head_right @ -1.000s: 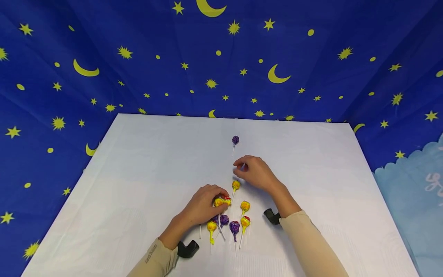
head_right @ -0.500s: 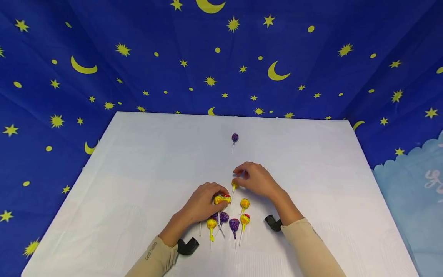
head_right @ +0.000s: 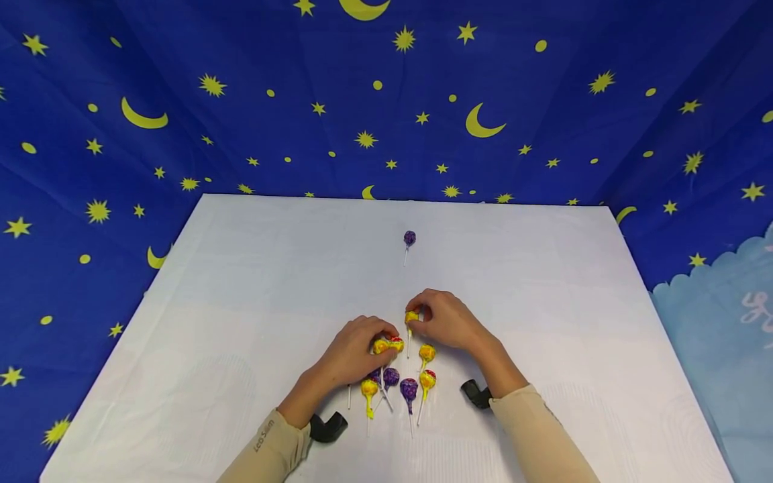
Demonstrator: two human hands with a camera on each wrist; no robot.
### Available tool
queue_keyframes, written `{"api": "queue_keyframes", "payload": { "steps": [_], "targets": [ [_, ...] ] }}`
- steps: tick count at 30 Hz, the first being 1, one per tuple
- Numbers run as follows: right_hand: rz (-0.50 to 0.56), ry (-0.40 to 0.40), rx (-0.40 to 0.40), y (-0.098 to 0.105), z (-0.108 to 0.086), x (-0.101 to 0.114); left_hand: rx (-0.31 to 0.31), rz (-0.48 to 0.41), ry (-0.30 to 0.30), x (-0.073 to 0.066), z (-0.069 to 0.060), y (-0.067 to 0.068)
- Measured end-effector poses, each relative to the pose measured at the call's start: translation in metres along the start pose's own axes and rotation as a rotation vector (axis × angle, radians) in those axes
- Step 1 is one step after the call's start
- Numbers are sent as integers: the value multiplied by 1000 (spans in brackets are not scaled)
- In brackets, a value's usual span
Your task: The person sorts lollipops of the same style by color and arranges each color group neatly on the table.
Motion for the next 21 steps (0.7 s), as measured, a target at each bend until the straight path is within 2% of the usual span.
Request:
{"api": "queue_keyframes", "payload": {
  "steps": [13,21],
  "targets": [
    [25,-29,2,-2,-3,0,-31,-49,72,4,4,2],
    [20,-40,-10,-4,-4,0,-42,-91,72,4,5,7]
  ]
}}
Point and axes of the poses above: each hand's wrist, its own z-axis towards the middle knuckle, its own y-axis out of the back of the hand, x = y × z, the point moved 8 cm from there along z, towards the middle knuckle, and after that the axes turned 4 degrees about y, right-handed, at the moved point
